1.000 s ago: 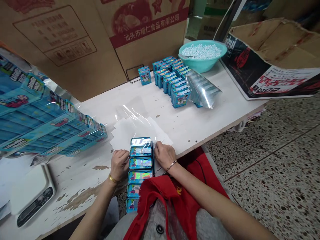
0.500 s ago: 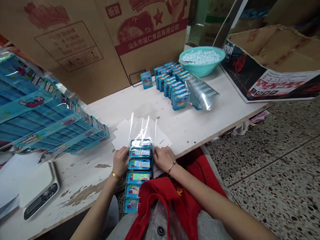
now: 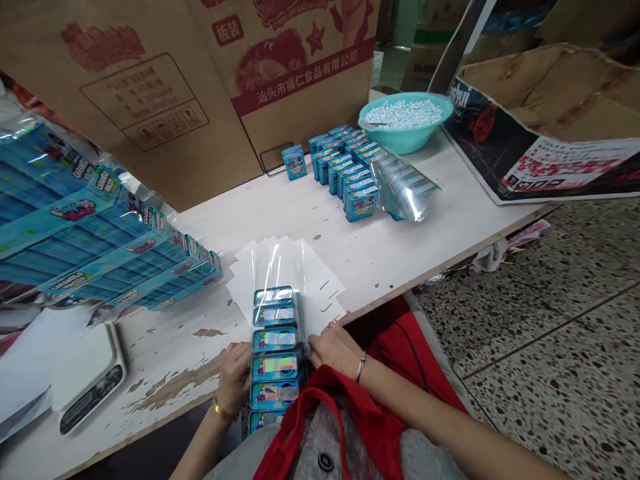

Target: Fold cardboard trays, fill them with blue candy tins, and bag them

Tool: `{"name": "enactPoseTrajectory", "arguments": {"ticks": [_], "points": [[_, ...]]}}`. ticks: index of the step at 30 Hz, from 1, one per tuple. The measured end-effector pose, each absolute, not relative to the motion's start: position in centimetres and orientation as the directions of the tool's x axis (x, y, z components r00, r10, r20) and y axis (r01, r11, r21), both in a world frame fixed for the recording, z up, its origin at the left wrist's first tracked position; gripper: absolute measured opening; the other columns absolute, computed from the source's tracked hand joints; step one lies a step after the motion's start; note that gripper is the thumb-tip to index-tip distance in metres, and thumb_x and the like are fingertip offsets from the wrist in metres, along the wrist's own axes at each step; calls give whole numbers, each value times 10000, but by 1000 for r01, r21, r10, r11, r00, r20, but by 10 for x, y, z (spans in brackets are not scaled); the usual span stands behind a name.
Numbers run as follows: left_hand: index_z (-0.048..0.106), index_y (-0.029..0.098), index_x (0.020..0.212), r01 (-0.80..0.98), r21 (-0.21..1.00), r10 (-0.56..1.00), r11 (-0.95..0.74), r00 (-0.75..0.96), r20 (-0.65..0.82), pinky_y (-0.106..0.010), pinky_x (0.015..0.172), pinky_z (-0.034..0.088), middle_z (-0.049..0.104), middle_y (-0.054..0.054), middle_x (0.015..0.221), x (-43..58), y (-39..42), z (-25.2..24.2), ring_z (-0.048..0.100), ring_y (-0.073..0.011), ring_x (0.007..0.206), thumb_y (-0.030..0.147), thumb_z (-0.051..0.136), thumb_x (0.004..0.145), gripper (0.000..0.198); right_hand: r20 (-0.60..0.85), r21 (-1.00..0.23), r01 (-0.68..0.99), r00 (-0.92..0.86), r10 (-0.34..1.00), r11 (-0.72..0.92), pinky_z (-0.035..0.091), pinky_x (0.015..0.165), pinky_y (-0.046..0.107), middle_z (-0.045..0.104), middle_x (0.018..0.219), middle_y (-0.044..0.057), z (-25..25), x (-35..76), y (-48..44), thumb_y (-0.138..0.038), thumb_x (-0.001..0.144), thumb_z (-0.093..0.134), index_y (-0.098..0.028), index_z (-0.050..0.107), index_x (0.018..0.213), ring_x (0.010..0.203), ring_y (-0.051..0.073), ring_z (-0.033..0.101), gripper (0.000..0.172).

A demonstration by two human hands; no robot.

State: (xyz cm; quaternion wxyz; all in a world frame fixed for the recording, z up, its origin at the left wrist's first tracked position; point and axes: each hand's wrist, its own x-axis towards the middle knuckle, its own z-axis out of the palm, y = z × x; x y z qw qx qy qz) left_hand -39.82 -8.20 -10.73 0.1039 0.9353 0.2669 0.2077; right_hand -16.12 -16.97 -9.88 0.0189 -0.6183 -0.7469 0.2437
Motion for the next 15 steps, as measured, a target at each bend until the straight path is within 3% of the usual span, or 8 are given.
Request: {"name": "enactPoseTrajectory", "arguments": {"ticks": [3, 7, 11, 15], "points": [[519, 190, 696, 485, 350, 593, -801, 721, 358, -284, 595, 311, 562, -32, 636, -404, -92, -114, 496, -160, 614, 190, 381, 867, 220, -285, -420, 897, -273, 919, 136, 349, 709, 304, 714, 764, 106, -97, -163, -165, -224, 833, 460, -149, 666, 831, 708, 205, 644, 219], [474, 197, 618, 597, 417, 727, -685, 598, 338, -270, 568, 324, 539, -25, 592, -377, -60, -120, 478, -156, 575, 236, 410, 859, 253, -226, -385, 923, -106, 968, 11, 341, 663, 299, 728, 854, 94, -91, -157, -123, -273, 872, 406, -188, 673, 797, 772, 215, 657, 290], [466, 202, 595, 687, 488, 840, -539, 396, 370, -255, 545, 322, 518, -15, 570, -343, -16, -121, 472, -149, 555, 251, 430, 841, 253, -180, -302, 951, 6, 984, -61, 341, 708, 300, 722, 931, 96, -85, -136, -76, -243, 880, 378, -184, 665, 872, 853, 213, 648, 293], [479, 196, 600, 661, 527, 845, -535, 409, 345, -245, 556, 347, 496, -2, 578, -337, -27, -125, 470, -134, 564, 267, 426, 879, 293, -179, -275, 959, 21, 984, -70, 337, 703, 297, 719, 882, 94, -90, -118, -77, -232, 886, 369, -181, 649, 830, 824, 205, 639, 290]]}}
